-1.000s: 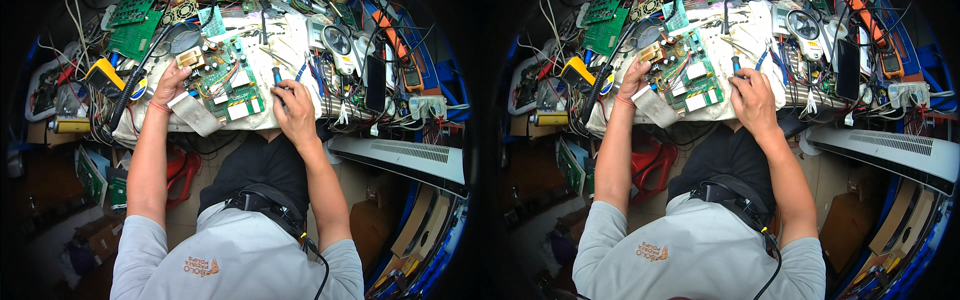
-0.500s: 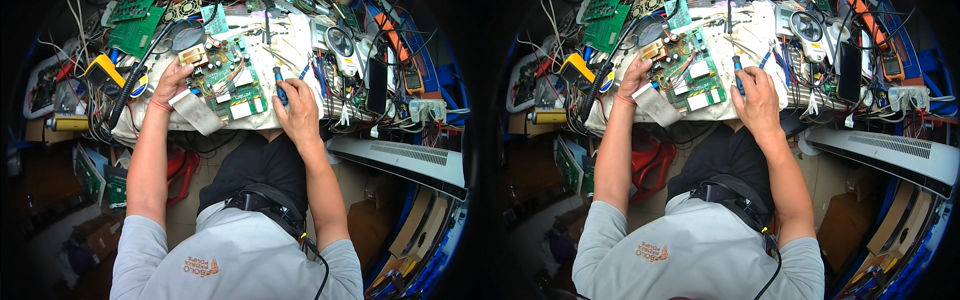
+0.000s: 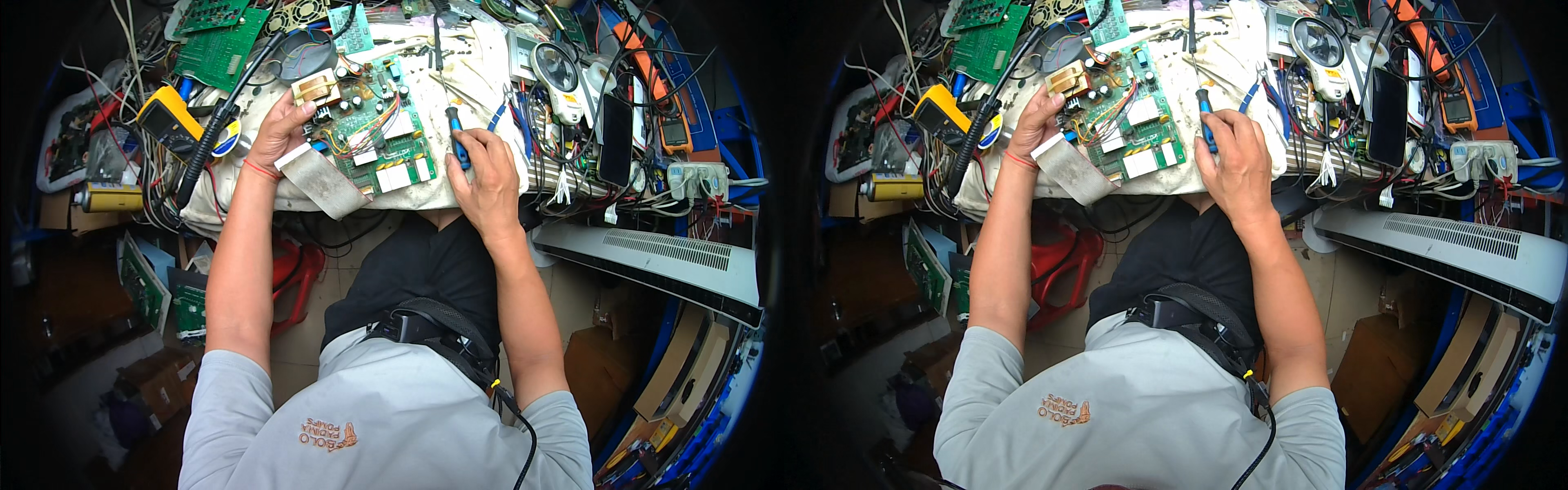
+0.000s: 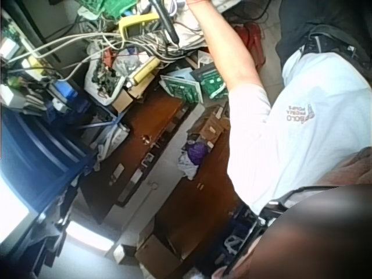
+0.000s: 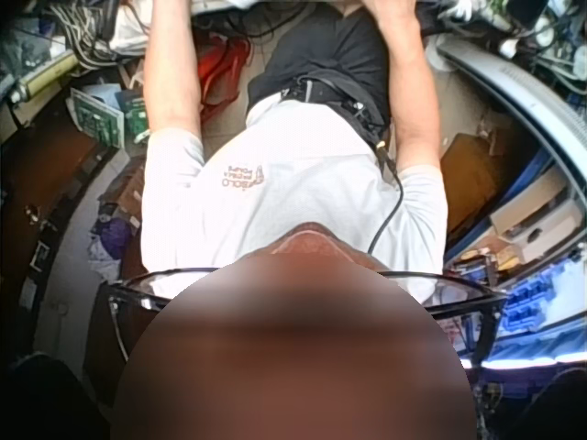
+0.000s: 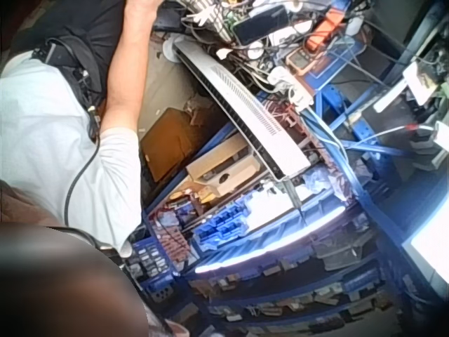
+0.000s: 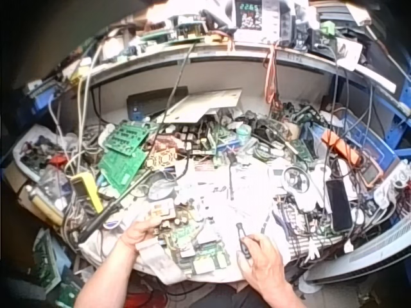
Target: The person holds a green circuit board and uses a blue-handled screwdriver to probe and adjust components on both sides. They flip the board over, inspect it with a magnifying glass, and continue probing specific areas.
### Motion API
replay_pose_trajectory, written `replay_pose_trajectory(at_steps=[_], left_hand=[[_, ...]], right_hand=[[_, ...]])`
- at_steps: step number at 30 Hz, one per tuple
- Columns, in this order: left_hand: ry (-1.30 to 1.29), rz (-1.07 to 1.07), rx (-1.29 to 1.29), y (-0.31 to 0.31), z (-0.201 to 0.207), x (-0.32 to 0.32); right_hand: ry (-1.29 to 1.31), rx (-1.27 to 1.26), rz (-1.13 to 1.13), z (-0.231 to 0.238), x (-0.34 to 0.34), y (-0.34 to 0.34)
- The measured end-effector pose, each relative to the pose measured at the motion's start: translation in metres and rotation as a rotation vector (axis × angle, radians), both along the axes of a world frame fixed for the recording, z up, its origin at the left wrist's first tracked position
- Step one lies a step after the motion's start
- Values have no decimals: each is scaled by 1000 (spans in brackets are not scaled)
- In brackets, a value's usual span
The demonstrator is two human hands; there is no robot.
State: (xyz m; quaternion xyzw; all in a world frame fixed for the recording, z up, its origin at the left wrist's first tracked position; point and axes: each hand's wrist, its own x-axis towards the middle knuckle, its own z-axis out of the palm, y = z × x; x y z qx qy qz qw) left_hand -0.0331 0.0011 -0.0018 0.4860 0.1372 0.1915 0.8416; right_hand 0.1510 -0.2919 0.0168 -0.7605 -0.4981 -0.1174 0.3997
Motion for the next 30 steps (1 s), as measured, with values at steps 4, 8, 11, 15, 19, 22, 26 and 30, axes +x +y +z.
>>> replay_pose_trajectory(at_steps=[4,8,11,15,19,22,26,30], left_hand=[[4,-3,-6,0,-1,-1],[9,11,46,2,-2,0],[8,16,52,3,-3,0],[-7,13,45,1,-3,0],[17,29,76,3,-4,-1],[20,25,86,5,-6,-1],[18,14,98,6,-5,-2],[-13,11,93,4,-4,-4]], right_hand=[[4,-2,-5,-1,-1,0],[16,-4,-10,-2,-1,-1],[9,10,-11,-2,-2,0],[17,13,-16,-3,-2,-1],[18,18,-14,-4,-2,-1],[6,23,-17,-5,-2,-1],[-17,35,-16,-6,-1,0],[-21,36,-15,-7,-1,0]])
